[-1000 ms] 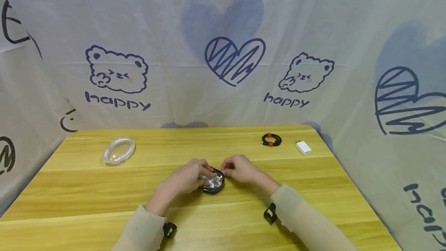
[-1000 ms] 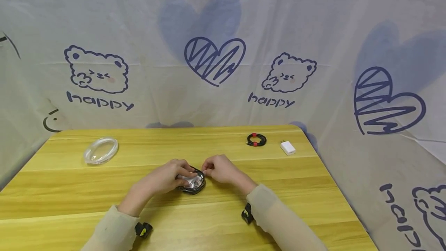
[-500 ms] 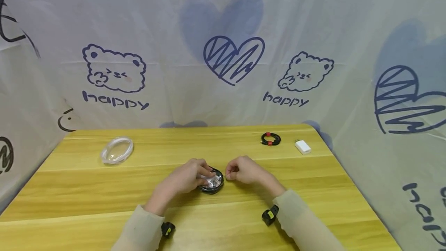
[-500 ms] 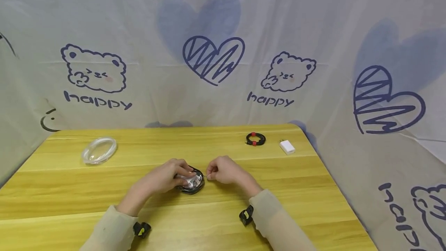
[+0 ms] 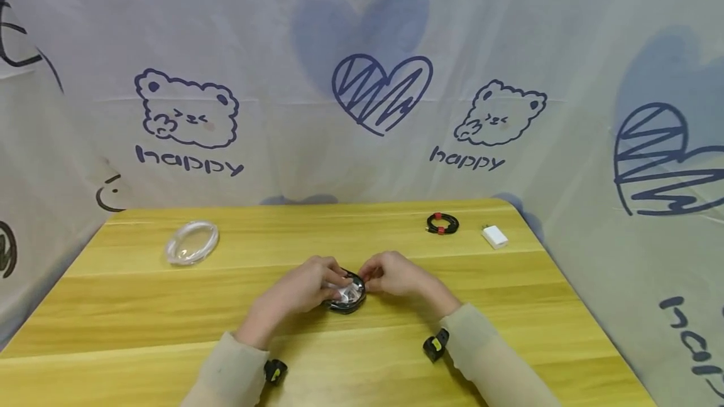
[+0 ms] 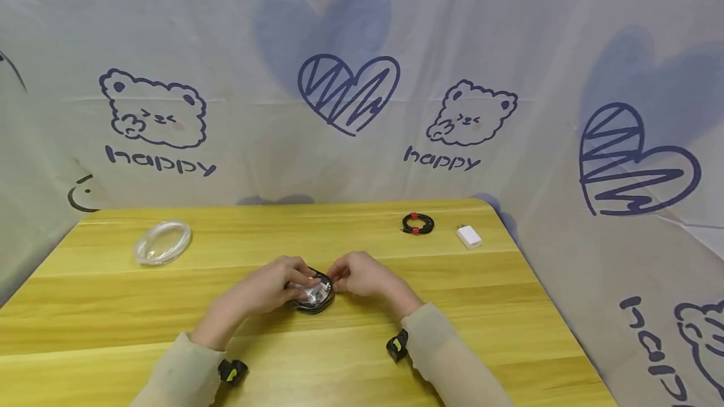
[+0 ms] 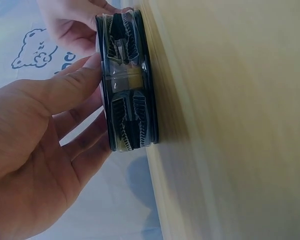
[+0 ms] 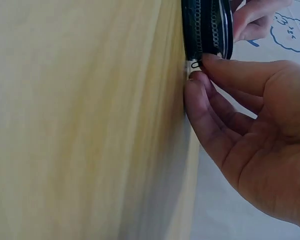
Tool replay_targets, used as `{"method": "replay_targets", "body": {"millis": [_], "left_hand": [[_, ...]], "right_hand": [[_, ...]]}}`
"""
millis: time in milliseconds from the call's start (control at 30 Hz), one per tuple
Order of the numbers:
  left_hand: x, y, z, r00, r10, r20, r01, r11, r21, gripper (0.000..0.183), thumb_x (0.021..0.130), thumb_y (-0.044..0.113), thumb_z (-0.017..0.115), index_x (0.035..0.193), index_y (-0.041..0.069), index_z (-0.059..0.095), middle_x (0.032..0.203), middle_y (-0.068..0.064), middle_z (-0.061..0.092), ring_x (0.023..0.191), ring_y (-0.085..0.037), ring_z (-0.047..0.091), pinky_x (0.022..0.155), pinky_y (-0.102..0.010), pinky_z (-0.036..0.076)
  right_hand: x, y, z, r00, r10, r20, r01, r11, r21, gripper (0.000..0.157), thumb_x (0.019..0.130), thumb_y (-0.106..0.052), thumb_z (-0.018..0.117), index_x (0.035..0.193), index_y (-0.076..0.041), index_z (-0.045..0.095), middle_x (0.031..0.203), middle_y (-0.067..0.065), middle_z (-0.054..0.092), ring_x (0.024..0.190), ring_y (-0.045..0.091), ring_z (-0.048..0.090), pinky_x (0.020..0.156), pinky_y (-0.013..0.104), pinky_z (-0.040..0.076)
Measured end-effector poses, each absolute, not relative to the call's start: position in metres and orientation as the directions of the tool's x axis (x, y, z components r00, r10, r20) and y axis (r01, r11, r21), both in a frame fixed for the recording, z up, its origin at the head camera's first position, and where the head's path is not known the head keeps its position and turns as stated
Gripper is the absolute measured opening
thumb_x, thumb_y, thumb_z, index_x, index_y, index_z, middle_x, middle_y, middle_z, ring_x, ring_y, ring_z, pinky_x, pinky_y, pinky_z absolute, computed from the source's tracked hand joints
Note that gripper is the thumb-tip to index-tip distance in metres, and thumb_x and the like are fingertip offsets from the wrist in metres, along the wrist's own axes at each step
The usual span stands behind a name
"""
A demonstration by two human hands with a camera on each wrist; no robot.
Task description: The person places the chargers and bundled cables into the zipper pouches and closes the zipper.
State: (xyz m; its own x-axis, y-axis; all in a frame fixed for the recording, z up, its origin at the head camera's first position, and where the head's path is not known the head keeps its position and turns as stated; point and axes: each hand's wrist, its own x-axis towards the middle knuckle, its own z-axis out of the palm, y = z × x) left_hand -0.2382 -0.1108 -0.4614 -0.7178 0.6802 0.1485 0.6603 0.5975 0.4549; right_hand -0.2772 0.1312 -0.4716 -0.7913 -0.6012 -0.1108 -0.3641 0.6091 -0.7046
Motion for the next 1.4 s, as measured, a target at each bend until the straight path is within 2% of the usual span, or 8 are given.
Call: {"method": "replay_targets", "body": {"millis": [100, 200, 467, 733, 1033, 1400], "left_hand": [[-0.239, -0.108, -0.459, -0.714, 0.684, 0.146, 0.66, 0.591, 0.464, 0.028, 0.092, 0.006, 0.078, 0.12, 0.004, 0.078, 0.115, -0.011, 0.07, 0.106, -0.03, 0.065, 0.094, -0.043, 0.057], [-0.241, -0.106, -0.458, -0.713, 0.686, 0.143, 0.661, 0.59, 0.464, 0.028, 0.092, 0.006, 0.078, 0.119, 0.003, 0.078, 0.114, -0.011, 0.07, 0.106, -0.03, 0.066, 0.094, -0.042, 0.057], [-0.241, -0.105, -0.459, -0.73, 0.672, 0.125, 0.639, 0.607, 0.472, 0.027, 0.09, 0.006, 0.079, 0.117, 0.005, 0.079, 0.114, -0.01, 0.071, 0.106, -0.03, 0.066, 0.095, -0.044, 0.057], [-0.24, -0.107, -0.463, -0.744, 0.657, 0.123, 0.63, 0.627, 0.459, 0.029, 0.09, 0.008, 0.08, 0.119, 0.006, 0.078, 0.115, -0.009, 0.071, 0.106, -0.031, 0.066, 0.096, -0.045, 0.056], [-0.239, -0.108, -0.462, -0.751, 0.652, 0.107, 0.617, 0.633, 0.468, 0.029, 0.092, 0.009, 0.079, 0.12, 0.006, 0.078, 0.118, -0.009, 0.071, 0.108, -0.03, 0.064, 0.097, -0.046, 0.056], [-0.24, -0.112, -0.456, -0.715, 0.689, 0.116, 0.655, 0.603, 0.456, 0.029, 0.09, 0.006, 0.08, 0.119, 0.005, 0.078, 0.118, -0.01, 0.071, 0.11, -0.029, 0.067, 0.097, -0.042, 0.057]], "right_hand": [[-0.279, 0.131, -0.473, -0.796, -0.599, -0.081, -0.402, 0.625, -0.67, 0.008, 0.097, -0.004, 0.071, 0.099, -0.008, 0.077, 0.095, -0.001, 0.074, 0.088, 0.01, 0.063, 0.082, 0.031, 0.055], [-0.279, 0.131, -0.474, -0.802, -0.593, -0.078, -0.403, 0.632, -0.662, 0.009, 0.098, -0.003, 0.069, 0.094, -0.008, 0.075, 0.089, -0.002, 0.072, 0.082, 0.01, 0.062, 0.078, 0.029, 0.054], [-0.277, 0.129, -0.477, -0.787, -0.604, -0.125, -0.371, 0.626, -0.686, 0.012, 0.101, 0.001, 0.06, 0.097, -0.004, 0.069, 0.08, 0.004, 0.067, 0.067, 0.011, 0.059, 0.059, 0.022, 0.05], [-0.275, 0.133, -0.473, -0.762, -0.634, -0.13, -0.436, 0.65, -0.622, 0.015, 0.102, 0.0, 0.061, 0.092, -0.008, 0.068, 0.078, 0.0, 0.065, 0.067, 0.008, 0.056, 0.062, 0.025, 0.049], [-0.269, 0.139, -0.472, -0.767, -0.609, -0.201, -0.334, 0.646, -0.686, 0.012, 0.102, -0.002, 0.062, 0.094, -0.007, 0.069, 0.078, 0.004, 0.066, 0.066, 0.011, 0.058, 0.059, 0.025, 0.049], [-0.266, 0.139, -0.47, -0.783, -0.599, -0.167, -0.351, 0.647, -0.677, 0.014, 0.099, 0.001, 0.061, 0.093, -0.006, 0.071, 0.079, 0.001, 0.065, 0.067, 0.011, 0.059, 0.061, 0.027, 0.052]]}}
